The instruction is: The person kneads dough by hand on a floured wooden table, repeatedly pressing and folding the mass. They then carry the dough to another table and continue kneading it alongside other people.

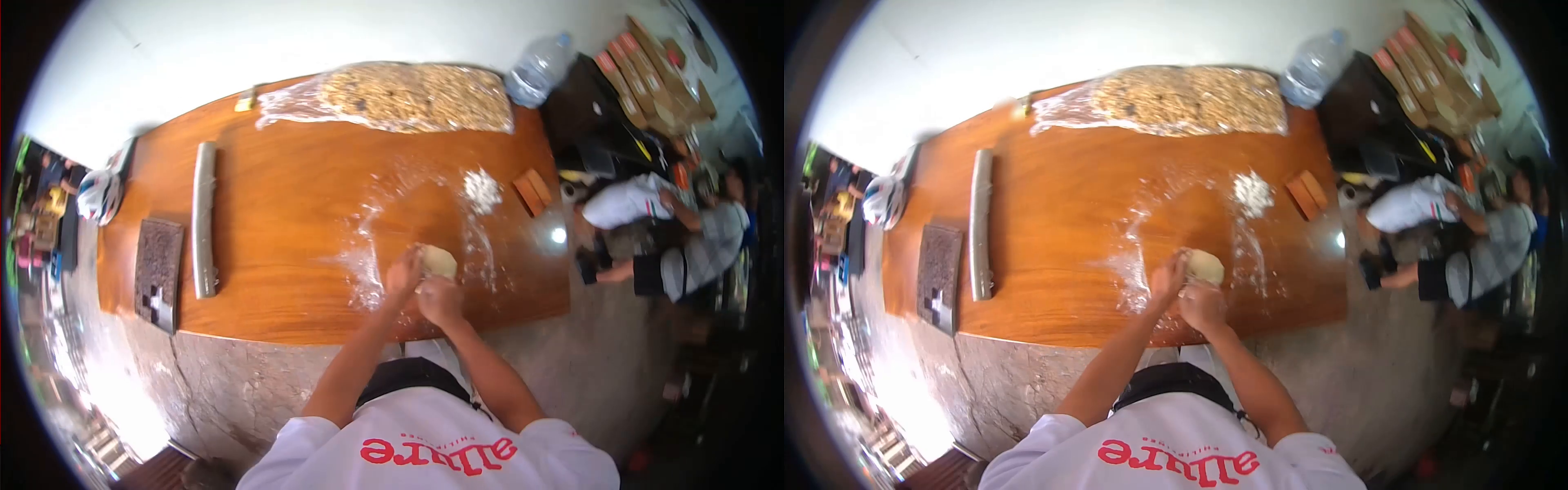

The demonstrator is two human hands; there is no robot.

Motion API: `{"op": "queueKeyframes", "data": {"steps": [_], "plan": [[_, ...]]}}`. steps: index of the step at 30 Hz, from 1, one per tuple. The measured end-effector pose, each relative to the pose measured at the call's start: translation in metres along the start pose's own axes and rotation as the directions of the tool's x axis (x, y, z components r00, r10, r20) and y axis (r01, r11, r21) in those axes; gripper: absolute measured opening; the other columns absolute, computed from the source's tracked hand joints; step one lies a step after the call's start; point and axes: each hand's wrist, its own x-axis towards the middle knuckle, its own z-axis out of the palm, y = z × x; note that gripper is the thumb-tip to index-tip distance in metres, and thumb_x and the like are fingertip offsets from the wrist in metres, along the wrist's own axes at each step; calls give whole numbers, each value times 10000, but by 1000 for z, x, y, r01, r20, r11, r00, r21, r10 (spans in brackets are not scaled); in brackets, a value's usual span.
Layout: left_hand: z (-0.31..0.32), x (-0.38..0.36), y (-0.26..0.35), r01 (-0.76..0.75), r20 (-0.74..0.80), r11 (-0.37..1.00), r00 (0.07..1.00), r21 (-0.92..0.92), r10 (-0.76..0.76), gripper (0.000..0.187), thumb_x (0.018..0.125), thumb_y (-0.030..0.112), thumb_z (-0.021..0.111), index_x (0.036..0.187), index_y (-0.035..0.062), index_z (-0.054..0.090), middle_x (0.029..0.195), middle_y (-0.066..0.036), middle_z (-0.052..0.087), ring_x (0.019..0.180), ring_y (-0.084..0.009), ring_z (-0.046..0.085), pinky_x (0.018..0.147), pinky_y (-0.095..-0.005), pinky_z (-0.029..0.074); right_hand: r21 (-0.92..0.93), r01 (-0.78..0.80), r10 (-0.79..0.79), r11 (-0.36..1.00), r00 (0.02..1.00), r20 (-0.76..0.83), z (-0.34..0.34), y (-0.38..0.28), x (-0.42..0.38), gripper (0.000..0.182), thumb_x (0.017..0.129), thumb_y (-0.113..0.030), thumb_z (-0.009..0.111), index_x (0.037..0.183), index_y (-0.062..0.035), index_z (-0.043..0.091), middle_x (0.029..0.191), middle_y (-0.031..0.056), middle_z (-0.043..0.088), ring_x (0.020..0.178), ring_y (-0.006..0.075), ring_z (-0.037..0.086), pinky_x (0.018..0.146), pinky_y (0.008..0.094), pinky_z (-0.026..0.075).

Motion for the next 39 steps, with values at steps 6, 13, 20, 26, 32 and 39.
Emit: {"op": "queueKeyframes", "data": {"steps": [6,13,20,26,32,39], "plan": [[13,-64,10,-10,-57,977,998,-215,-2,411,994,295,464,1236,-3,610,1211,-242,645,1192,-382,581,1020,-465,461,-123,250,-267,960,699,-663,56,69,47,490,972,-400,503,1248,-10,611,1308,225,600,1241,401,547,1057,513,421],[46,-36,-16,-268,-144,922,938,278,316,531,989,382,438,1437,99,476,1544,-173,388,1459,-371,311,1187,-548,214,-472,28,-334,881,743,-580,75,74,52,554,1000,-390,519,1413,-23,477,1432,207,494,1320,404,488,1088,537,404],[26,76,29,-257,-96,905,948,339,305,579,982,405,424,1499,143,431,1602,-155,309,1503,-357,227,1207,-570,145,-535,59,-385,843,761,-522,12,94,137,536,996,-361,554,1429,-57,466,1460,186,469,1355,376,462,1093,522,398],[17,167,62,-37,-311,949,940,313,139,615,970,464,448,1488,133,453,1603,-165,305,1511,-362,197,1225,-531,129,-515,-79,-204,854,859,-470,-51,70,211,489,1010,-379,491,1424,-118,490,1497,172,440,1379,389,424,1135,500,343],[9,130,39,-225,176,945,967,236,186,621,1009,508,424,1479,105,458,1566,-164,373,1478,-334,285,1218,-484,199,801,427,49,420,871,-490,-55,143,238,409,1017,-265,457,1241,38,616,1425,195,526,1326,330,482,1130,478,347],[87,31,-7,-86,-411,977,897,194,161,629,1024,483,433,1486,57,425,1463,-182,497,1366,-344,446,1148,-459,327,327,285,-60,901,829,-557,15,204,199,469,1019,-305,465,1279,65,589,1371,244,558,1317,352,489,1139,460,336]]}}
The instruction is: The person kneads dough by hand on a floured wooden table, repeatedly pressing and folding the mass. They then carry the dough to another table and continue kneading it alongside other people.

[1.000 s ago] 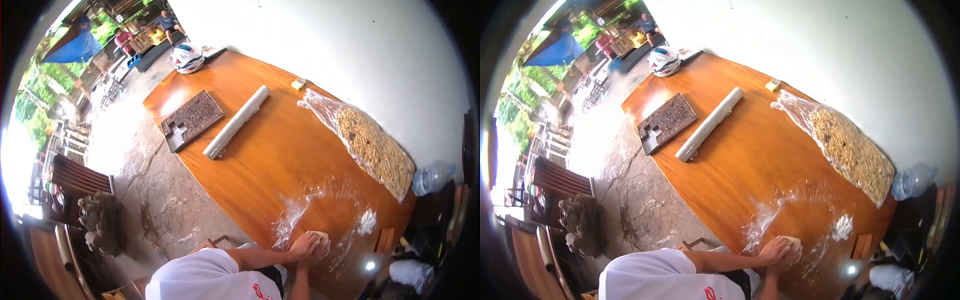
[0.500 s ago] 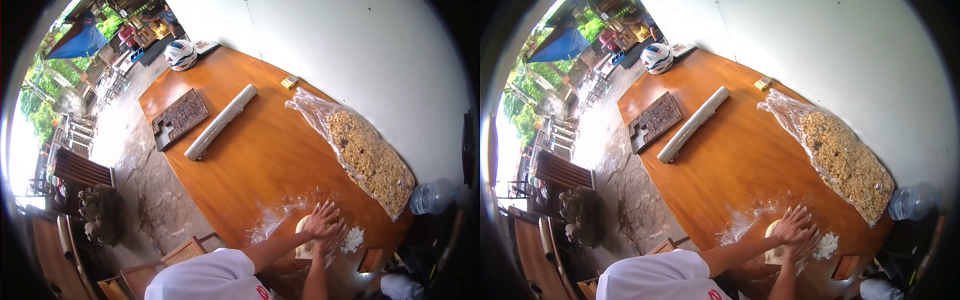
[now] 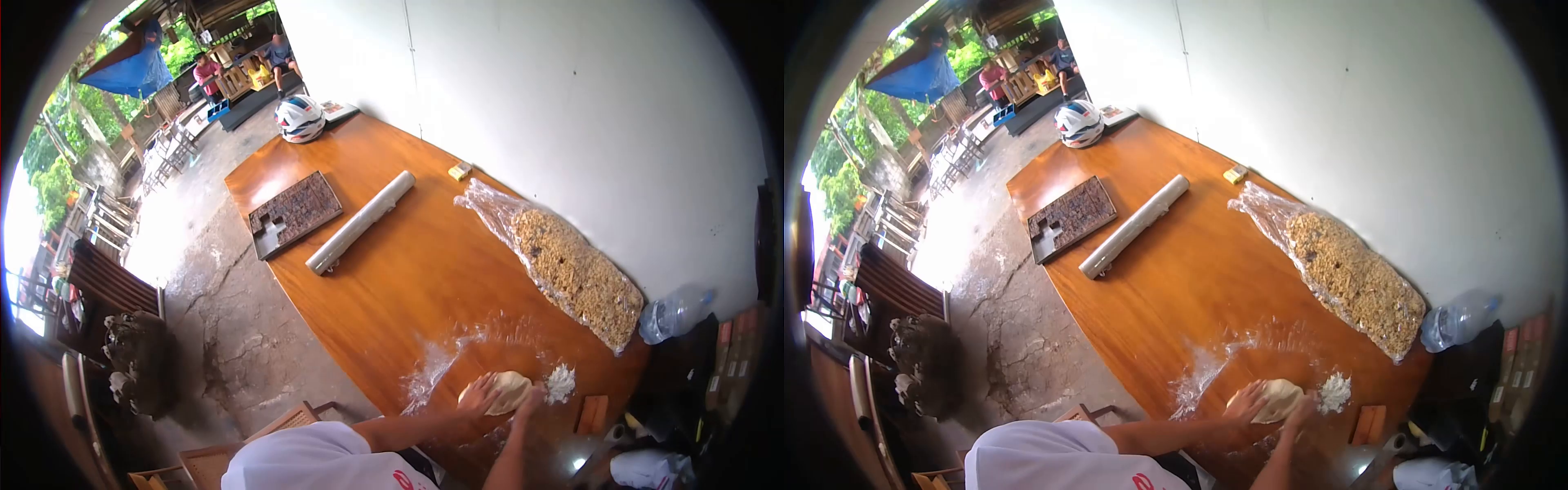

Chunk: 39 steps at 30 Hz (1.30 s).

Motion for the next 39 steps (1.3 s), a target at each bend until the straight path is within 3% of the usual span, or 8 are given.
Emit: {"op": "queueKeyframes", "data": {"steps": [3,5,7,13,15,17,23,39], "plan": [[-35,-25,-7,436,364,583,899,-686,-245,574,1024,457,448,1422,47,503,1416,-196,535,1312,-357,504,1093,-430,399,-213,23,-3,977,996,94,28,-103,-17,511,1013,-335,469,1348,45,539,1411,251,524,1335,402,459,1156,496,309],[-82,-25,-29,413,405,709,894,-571,-194,503,1026,418,457,1318,31,589,1369,-206,568,1260,-386,540,1042,-420,446,-205,-178,205,962,972,116,32,-170,-48,538,1015,-340,459,1398,36,495,1441,257,494,1353,427,435,1167,518,289],[-126,-21,-20,523,315,764,848,-377,-425,468,1049,347,433,1378,33,540,1401,-253,504,1308,-351,496,1096,-389,393,-506,200,-219,839,975,23,43,-186,-94,600,1007,-342,444,1489,9,374,1491,251,439,1378,442,403,1172,538,281],[-104,22,-19,-144,-117,977,985,-155,127,405,1028,328,472,1239,30,646,1289,-226,604,1224,-395,549,1029,-450,440,-584,322,-99,745,920,380,23,-207,-174,804,881,-313,648,1547,-50,283,1498,265,414,1383,450,394,1173,534,291],[-97,35,-15,236,456,962,877,-134,-151,358,1028,295,488,1190,30,666,1154,-224,669,1077,-407,630,947,-472,487,-494,69,161,867,899,408,-4,-250,-141,445,881,-296,663,1190,23,629,1109,279,662,1008,400,655,880,525,513],[-74,18,-34,41,459,985,887,-169,42,358,1029,296,475,1092,10,681,1040,-216,700,943,-413,666,852,-488,511,-216,-46,56,975,998,42,-8,-221,-114,287,976,-219,537,936,14,699,873,205,711,777,383,675,712,494,520],[-128,-35,-19,-29,309,945,941,-326,136,347,981,297,510,1058,10,688,1081,-213,679,1025,-389,635,903,-476,480,-389,212,-234,897,972,-9,18,-192,-137,458,951,-280,522,1321,-18,587,1306,237,589,1261,421,520,1083,530,373],[-23,109,11,-283,179,959,945,32,273,564,915,390,495,1393,101,570,1479,-203,480,1390,-412,416,1160,-581,268,-485,161,-164,859,986,36,3,-147,21,478,958,-364,439,1305,-78,602,1422,202,511,1358,394,440,1135,546,295]]}}
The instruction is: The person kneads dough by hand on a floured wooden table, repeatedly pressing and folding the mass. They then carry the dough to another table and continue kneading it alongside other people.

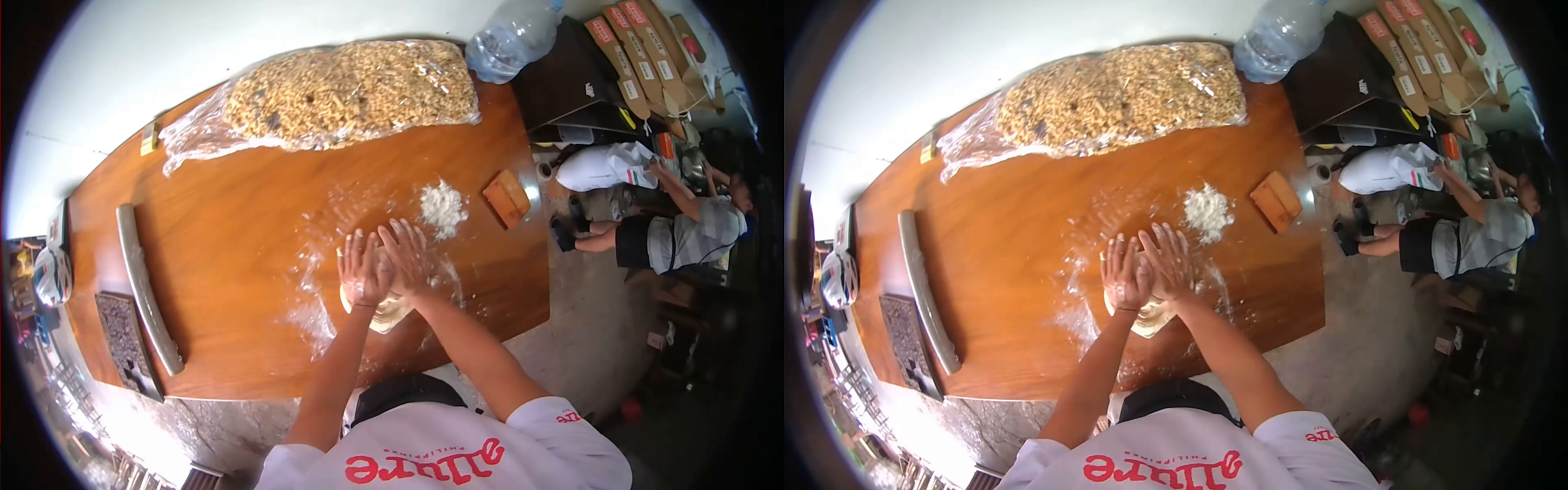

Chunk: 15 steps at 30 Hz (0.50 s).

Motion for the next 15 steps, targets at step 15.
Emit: {"op": "queueKeyframes", "data": {"steps": [15], "plan": [[-16,-22,-3,114,263,960,964,-256,-45,514,917,319,612,1348,41,575,1363,-193,574,1308,-383,484,1124,-494,331,179,-340,360,923,927,-99,-30,133,28,128,877,-15,619,949,-62,714,890,145,656,872,348,659,774,426,522]]}}
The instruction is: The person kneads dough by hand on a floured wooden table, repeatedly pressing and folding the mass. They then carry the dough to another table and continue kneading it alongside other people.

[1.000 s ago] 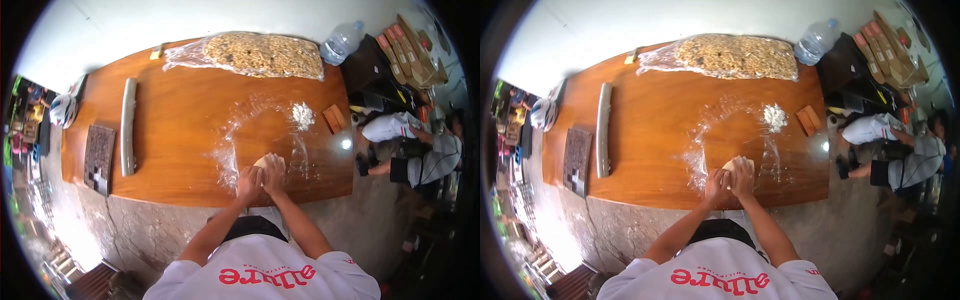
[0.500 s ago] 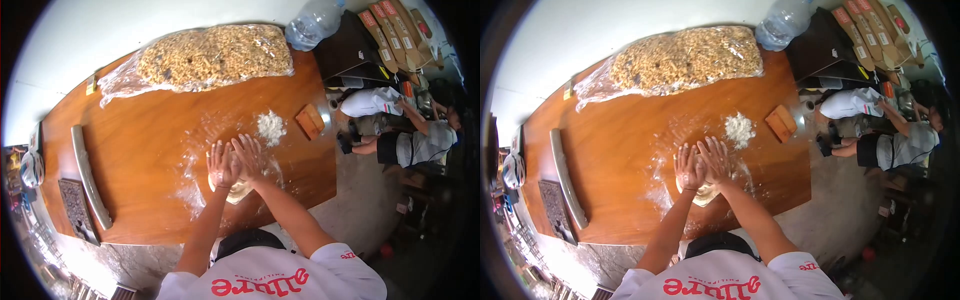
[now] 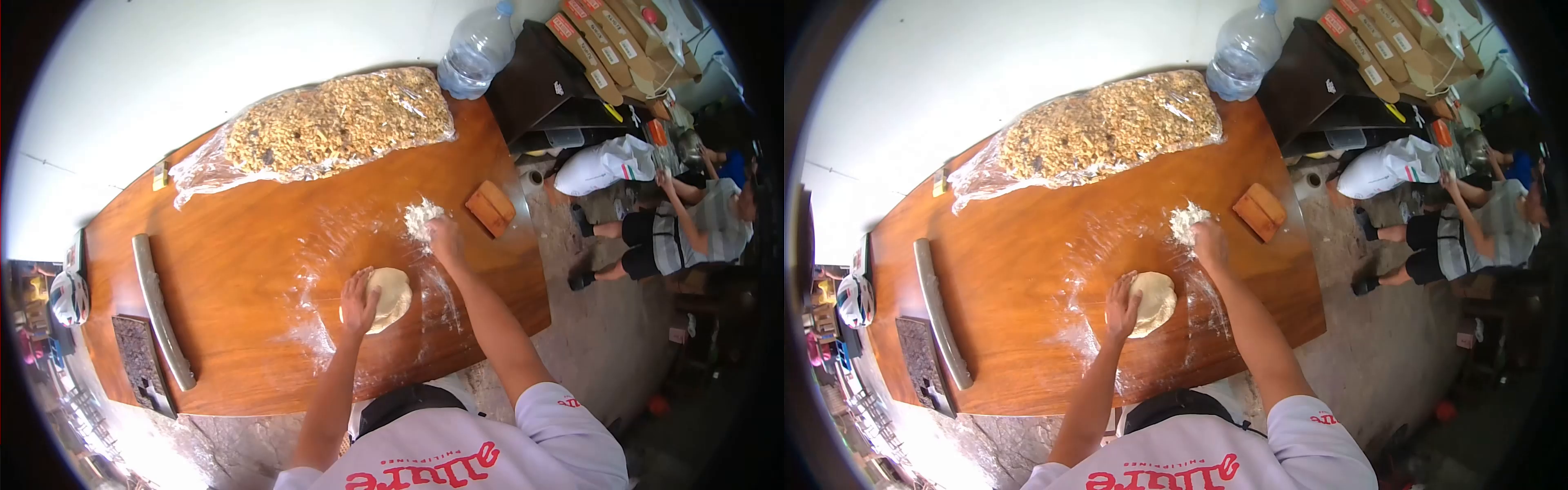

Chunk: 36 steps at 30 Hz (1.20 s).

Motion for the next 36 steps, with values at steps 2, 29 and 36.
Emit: {"op": "queueKeyframes", "data": {"steps": [2,29,36], "plan": [[-3,-16,19,25,-6,1000,1000,7,-25,565,902,338,626,1375,41,545,1384,-197,552,1315,-391,471,1122,-498,329,-60,13,-15,998,999,-29,-13,-2,14,103,880,-17,611,916,-22,707,821,171,663,783,350,665,723,405,528],[14,-183,30,-126,106,989,988,80,117,571,990,315,518,1499,76,417,1564,-192,361,1472,-378,299,1194,-531,220,341,3,-18,940,999,41,4,-85,-229,408,982,-210,516,1330,-6,576,1303,251,579,1292,400,508,1106,493,381],[37,-134,4,-103,-193,977,971,185,139,594,987,383,374,1468,44,456,1554,-198,385,1466,-424,287,1201,-596,98,-200,167,-154,965,985,79,34,-108,-229,511,992,-348,445,1448,-119,450,1515,182,388,1444,394,309,1187,551,238]]}}
